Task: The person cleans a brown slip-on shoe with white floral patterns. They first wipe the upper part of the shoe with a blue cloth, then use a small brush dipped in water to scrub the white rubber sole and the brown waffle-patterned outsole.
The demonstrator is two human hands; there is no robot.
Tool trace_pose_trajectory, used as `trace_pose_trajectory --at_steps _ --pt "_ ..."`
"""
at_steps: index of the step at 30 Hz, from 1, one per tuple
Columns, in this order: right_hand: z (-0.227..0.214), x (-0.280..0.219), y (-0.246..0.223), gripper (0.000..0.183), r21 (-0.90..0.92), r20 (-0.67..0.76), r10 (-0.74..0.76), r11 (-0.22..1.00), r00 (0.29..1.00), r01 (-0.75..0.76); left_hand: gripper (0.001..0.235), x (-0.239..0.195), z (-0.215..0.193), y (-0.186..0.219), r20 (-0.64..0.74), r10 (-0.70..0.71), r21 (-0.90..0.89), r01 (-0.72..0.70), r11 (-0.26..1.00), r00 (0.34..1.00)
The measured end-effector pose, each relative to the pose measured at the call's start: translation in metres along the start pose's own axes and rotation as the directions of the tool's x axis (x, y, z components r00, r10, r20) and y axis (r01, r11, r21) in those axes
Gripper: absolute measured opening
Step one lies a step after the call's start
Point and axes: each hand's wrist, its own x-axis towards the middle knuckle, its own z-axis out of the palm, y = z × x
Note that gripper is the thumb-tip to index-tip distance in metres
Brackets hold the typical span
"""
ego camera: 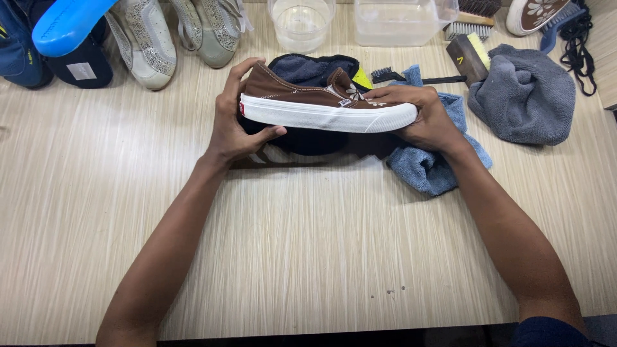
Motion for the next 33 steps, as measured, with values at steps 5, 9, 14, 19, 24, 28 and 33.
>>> trace_pose_trajectory --at_steps 5,9,14,19,24,28,33 --pt "0.008 0.000 -0.014 0.038 -0.292 -0.171 -0.089 0.956 0.981 0.036 0.092 -0.004 0.023 0.000 -0.157 -0.084 -0.058 0.076 0.995 0.984" --pt "0.022 -0.006 -0.010 0.075 -0.581 -0.047 -0.126 0.810 0.991 0.076 0.099 -0.010 0.036 -0.001 -0.260 -0.115 0.036 0.129 0.991 0.959" --pt "0.042 -0.013 -0.006 0.076 -0.794 0.073 -0.144 0.590 0.987 0.145 0.105 -0.012 0.051 0.012 -0.310 -0.068 0.124 0.111 0.986 0.948" --pt "0.042 -0.012 -0.011 0.067 -0.815 0.099 -0.166 0.553 0.981 0.176 0.102 -0.009 0.054 0.018 -0.341 -0.036 0.143 0.090 0.986 0.939" --pt "0.040 -0.007 -0.028 0.043 -0.719 -0.118 -0.223 0.691 0.968 0.072 0.098 -0.009 0.054 0.018 -0.374 0.026 0.202 0.054 0.978 0.927" --pt "0.037 0.001 -0.023 0.033 -0.556 -0.267 -0.189 0.831 0.945 0.009 0.100 -0.014 0.060 0.017 -0.413 0.173 0.298 -0.047 0.953 0.894" --pt "0.037 0.001 -0.028 0.028 -0.413 -0.264 -0.197 0.908 0.944 0.074 0.065 0.002 0.071 0.062 -0.466 0.340 0.102 -0.332 0.938 0.817"
